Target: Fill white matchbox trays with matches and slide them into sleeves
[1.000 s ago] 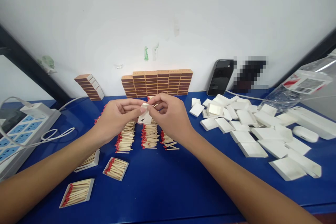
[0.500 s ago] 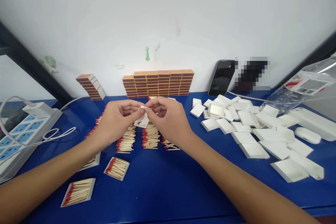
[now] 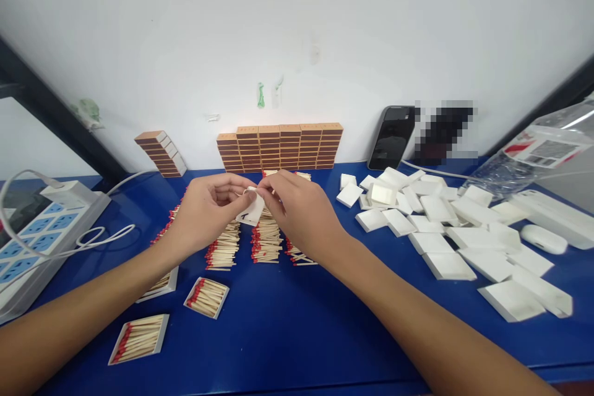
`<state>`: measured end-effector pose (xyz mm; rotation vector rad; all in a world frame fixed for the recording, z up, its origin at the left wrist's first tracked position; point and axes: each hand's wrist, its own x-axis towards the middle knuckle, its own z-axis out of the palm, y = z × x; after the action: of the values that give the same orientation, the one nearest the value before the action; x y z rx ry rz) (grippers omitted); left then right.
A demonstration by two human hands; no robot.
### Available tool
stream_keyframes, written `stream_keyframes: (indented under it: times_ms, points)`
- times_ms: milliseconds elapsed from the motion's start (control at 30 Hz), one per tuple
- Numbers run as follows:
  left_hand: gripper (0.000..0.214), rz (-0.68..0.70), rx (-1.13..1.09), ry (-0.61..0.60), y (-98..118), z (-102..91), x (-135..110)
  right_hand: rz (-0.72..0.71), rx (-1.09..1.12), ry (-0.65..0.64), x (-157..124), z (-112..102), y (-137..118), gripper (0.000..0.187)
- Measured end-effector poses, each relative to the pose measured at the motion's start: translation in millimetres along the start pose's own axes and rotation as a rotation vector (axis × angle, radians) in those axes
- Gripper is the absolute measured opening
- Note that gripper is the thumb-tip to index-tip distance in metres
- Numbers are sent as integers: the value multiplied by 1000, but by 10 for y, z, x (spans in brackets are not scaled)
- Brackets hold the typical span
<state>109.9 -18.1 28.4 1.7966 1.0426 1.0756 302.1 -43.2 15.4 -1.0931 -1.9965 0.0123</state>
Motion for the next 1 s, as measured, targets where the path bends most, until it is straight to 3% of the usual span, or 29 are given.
stream_keyframes:
  times_ms: [333, 567, 767, 1000]
  points:
    - [28, -27, -19, -13, -3, -8, 4, 15, 85, -16, 14, -18, 41, 14]
    - [19, -26, 22, 3, 21, 10, -8, -9, -124, -62, -18, 18, 0, 19]
    - [15, -84, -53, 3, 6, -5, 9, -126, -300, -13, -51, 85, -28, 19]
    - [14, -93, -87, 10, -8, -14, 20, -166, -208, 8, -53, 77, -23, 14]
